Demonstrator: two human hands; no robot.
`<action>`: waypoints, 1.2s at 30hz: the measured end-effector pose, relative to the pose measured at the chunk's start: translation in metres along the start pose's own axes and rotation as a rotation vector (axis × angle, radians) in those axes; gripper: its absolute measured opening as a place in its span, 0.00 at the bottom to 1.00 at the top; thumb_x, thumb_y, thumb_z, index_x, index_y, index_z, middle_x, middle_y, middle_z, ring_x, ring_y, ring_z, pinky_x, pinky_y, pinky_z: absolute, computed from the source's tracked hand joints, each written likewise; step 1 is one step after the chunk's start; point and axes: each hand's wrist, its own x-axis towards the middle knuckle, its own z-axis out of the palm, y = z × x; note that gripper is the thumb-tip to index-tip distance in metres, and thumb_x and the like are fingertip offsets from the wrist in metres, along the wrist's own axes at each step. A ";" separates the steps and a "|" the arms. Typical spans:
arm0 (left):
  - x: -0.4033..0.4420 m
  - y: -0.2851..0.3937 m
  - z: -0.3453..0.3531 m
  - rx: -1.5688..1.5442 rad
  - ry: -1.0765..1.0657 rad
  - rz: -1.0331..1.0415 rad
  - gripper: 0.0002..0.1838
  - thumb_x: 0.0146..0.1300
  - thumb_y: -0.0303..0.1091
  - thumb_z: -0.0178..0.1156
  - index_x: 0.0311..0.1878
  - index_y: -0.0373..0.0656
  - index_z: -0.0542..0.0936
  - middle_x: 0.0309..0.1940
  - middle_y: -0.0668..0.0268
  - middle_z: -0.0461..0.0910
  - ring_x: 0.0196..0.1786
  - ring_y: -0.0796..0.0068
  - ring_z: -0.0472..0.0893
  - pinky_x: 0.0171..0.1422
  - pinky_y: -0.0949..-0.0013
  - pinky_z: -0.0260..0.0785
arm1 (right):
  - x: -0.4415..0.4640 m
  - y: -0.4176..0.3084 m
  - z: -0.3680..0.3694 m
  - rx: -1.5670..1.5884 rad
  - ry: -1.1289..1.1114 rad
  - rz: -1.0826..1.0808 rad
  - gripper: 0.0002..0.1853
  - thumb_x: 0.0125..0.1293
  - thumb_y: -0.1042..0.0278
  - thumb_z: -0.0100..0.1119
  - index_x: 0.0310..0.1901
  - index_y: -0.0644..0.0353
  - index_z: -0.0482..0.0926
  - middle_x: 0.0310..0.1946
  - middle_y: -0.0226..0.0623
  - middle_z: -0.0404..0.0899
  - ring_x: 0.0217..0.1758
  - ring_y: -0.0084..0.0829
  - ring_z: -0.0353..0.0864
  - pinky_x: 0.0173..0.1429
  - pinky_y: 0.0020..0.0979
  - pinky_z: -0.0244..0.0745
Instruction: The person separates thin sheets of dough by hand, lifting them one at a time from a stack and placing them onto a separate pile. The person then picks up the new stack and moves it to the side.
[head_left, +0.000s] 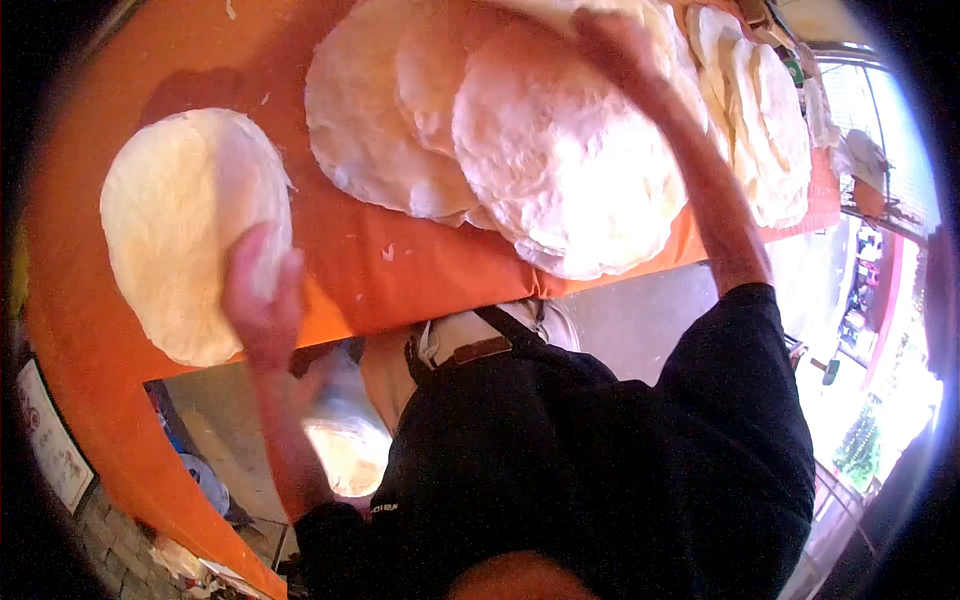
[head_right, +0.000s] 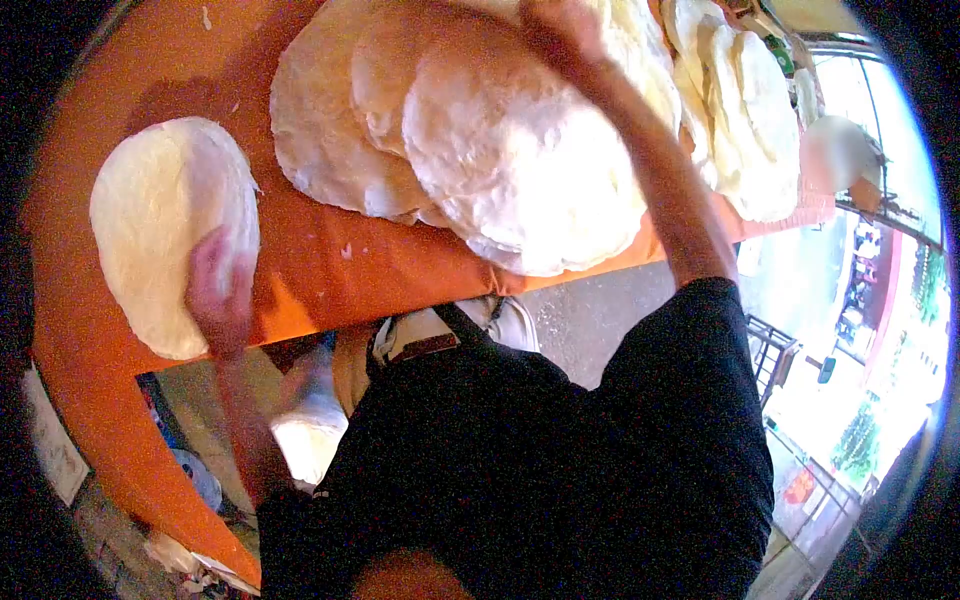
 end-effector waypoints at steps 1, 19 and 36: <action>-0.004 0.012 0.027 -0.134 -0.062 -0.098 0.17 0.63 0.30 0.61 0.54 0.36 0.76 0.50 0.60 0.79 0.55 0.67 0.77 0.64 0.67 0.66 | 0.018 -0.005 -0.045 0.094 0.320 -0.073 0.06 0.61 0.68 0.52 0.34 0.61 0.75 0.27 0.48 0.79 0.31 0.52 0.79 0.32 0.48 0.72; 0.019 0.064 0.191 -1.535 -0.277 -0.658 0.30 0.71 0.58 0.43 0.65 0.44 0.66 0.57 0.61 0.74 0.57 0.64 0.75 0.57 0.60 0.71 | -0.147 -0.124 -0.074 1.069 -0.246 0.079 0.24 0.56 0.53 0.70 0.46 0.64 0.81 0.40 0.48 0.81 0.41 0.41 0.83 0.42 0.36 0.78; 0.025 0.059 0.193 -1.151 -0.136 -0.740 0.14 0.68 0.39 0.54 0.52 0.44 0.75 0.43 0.67 0.78 0.44 0.74 0.79 0.43 0.71 0.76 | -0.133 -0.141 -0.050 0.864 0.060 0.078 0.05 0.61 0.71 0.62 0.37 0.60 0.79 0.27 0.44 0.81 0.28 0.41 0.81 0.31 0.34 0.76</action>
